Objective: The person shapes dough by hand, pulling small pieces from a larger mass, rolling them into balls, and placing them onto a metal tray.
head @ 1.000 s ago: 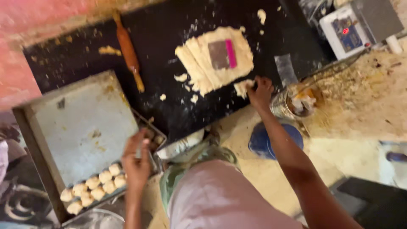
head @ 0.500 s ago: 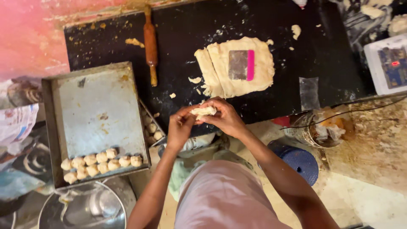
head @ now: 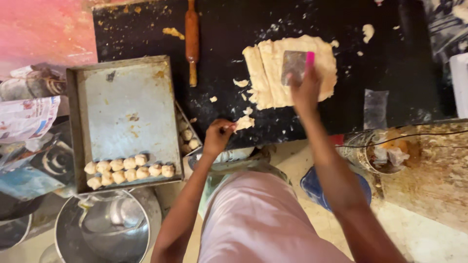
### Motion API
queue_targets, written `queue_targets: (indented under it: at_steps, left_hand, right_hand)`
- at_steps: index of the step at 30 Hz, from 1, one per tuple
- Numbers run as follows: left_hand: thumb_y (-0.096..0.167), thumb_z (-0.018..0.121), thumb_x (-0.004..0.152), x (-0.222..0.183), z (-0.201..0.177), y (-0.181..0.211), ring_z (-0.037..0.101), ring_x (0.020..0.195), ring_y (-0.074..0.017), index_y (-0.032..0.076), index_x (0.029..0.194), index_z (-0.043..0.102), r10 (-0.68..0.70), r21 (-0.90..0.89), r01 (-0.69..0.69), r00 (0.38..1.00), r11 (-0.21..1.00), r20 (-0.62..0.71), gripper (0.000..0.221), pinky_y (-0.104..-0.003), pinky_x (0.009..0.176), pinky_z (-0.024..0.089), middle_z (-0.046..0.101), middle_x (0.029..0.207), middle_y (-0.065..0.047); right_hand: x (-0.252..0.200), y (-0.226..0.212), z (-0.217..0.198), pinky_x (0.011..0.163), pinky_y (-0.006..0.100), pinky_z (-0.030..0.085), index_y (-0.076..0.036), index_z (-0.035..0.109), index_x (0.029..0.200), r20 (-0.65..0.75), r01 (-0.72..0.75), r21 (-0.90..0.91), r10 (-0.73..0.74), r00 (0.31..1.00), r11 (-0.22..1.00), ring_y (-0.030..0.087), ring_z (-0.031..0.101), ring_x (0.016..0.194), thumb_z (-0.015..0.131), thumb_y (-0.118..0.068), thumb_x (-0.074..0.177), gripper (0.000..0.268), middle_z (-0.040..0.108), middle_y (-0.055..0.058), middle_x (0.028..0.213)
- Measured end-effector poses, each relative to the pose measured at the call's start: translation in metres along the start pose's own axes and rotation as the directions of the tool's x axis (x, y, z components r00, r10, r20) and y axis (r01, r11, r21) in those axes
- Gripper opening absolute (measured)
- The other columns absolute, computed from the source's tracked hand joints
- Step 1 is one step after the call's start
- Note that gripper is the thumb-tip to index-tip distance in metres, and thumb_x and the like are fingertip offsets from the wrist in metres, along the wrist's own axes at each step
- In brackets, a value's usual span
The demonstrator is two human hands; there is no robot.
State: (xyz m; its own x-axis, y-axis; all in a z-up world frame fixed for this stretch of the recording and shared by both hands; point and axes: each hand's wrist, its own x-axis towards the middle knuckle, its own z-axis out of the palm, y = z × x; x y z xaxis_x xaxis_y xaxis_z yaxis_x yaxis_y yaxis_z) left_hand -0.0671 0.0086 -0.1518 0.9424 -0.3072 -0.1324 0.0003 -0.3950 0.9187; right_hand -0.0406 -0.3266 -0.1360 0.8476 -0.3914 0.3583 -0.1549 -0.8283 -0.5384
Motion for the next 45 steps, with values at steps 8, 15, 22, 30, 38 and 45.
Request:
queue_targets:
  at_steps: [8, 15, 22, 30, 38, 45]
  left_hand:
    - [0.007, 0.075, 0.087, -0.005, -0.001, 0.01, 0.058, 0.097, -0.0312, 0.007, 0.124, 0.07, 0.209, 0.208, -0.178, 0.968, 0.962, -0.14, 0.038, -0.043, 0.09, 0.045, 0.067, 0.11, -0.011]
    - [0.011, 0.08, 0.081, -0.01, -0.005, 0.016, 0.053, 0.108, -0.0317, 0.012, 0.112, 0.073, 0.198, 0.327, -0.171, 0.979, 0.929, -0.05, 0.033, -0.045, 0.092, 0.039, 0.067, 0.108, -0.008]
    - [-0.004, 0.073, 0.087, -0.008, -0.012, 0.009, 0.069, 0.09, -0.0265, 0.005, 0.104, 0.067, 0.129, -0.018, -0.129, 0.991, 0.991, 0.021, 0.02, -0.039, 0.076, 0.058, 0.063, 0.105, -0.011]
    - [-0.002, 0.07, 0.09, 0.0, -0.032, 0.024, 0.072, 0.088, -0.0163, 0.0, 0.106, 0.068, -0.189, -0.769, 0.203, 0.976, 0.606, 0.108, 0.015, -0.032, 0.082, 0.063, 0.075, 0.101, -0.009]
    - [-0.004, 0.075, 0.094, 0.009, -0.05, 0.053, 0.067, 0.089, -0.0126, -0.003, 0.103, 0.072, -0.088, -0.628, -0.005, 0.989, 0.778, -0.117, 0.01, -0.027, 0.083, 0.054, 0.073, 0.099, -0.01]
    - [-0.009, 0.064, 0.084, -0.012, -0.07, 0.083, 0.071, 0.096, -0.0131, 0.017, 0.114, 0.064, -0.14, -0.769, 0.184, 0.982, 0.612, 0.123, 0.04, -0.029, 0.087, 0.058, 0.073, 0.103, -0.004]
  right_hand:
    - [0.074, -0.023, 0.002, 0.08, 0.045, 0.066, -0.007, 0.041, 0.149, 0.296, -0.504, 0.015, 0.478, 0.827, 0.863, 0.033, 0.075, 0.102, 0.065, -0.023, 0.091, 0.064, 0.065, 0.015, 0.125]
    - [-0.061, -0.176, -0.013, 0.069, 0.057, 0.054, -0.007, 0.05, 0.141, 0.339, 0.013, 0.073, -0.038, 0.94, 0.997, 0.047, 0.069, 0.082, 0.067, -0.018, 0.092, 0.052, 0.072, 0.021, 0.095]
    - [-0.039, -0.104, -0.003, 0.088, 0.048, 0.055, -0.01, 0.044, 0.148, 0.17, -0.133, 0.185, 0.102, 0.98, 0.974, 0.041, 0.068, 0.108, 0.069, -0.035, 0.098, 0.061, 0.066, 0.023, 0.123]
    - [-0.051, -0.134, -0.035, 0.096, 0.035, 0.054, -0.001, 0.06, 0.132, 0.376, -0.196, 0.513, -0.013, 0.927, 0.836, 0.023, 0.066, 0.113, 0.076, -0.024, 0.098, 0.044, 0.067, 0.014, 0.127]
    - [-0.083, -0.194, -0.02, 0.089, 0.026, 0.059, 0.0, 0.066, 0.132, 0.445, -0.291, 0.692, -0.074, 0.892, 0.66, 0.012, 0.072, 0.103, 0.073, -0.005, 0.097, 0.035, 0.076, 0.008, 0.116]
    - [-0.036, -0.208, -0.033, 0.075, 0.027, 0.057, 0.001, 0.062, 0.133, 0.521, -0.297, 0.739, -0.233, 0.821, 0.605, 0.011, 0.062, 0.089, 0.085, -0.003, 0.082, 0.056, 0.062, 0.007, 0.108]
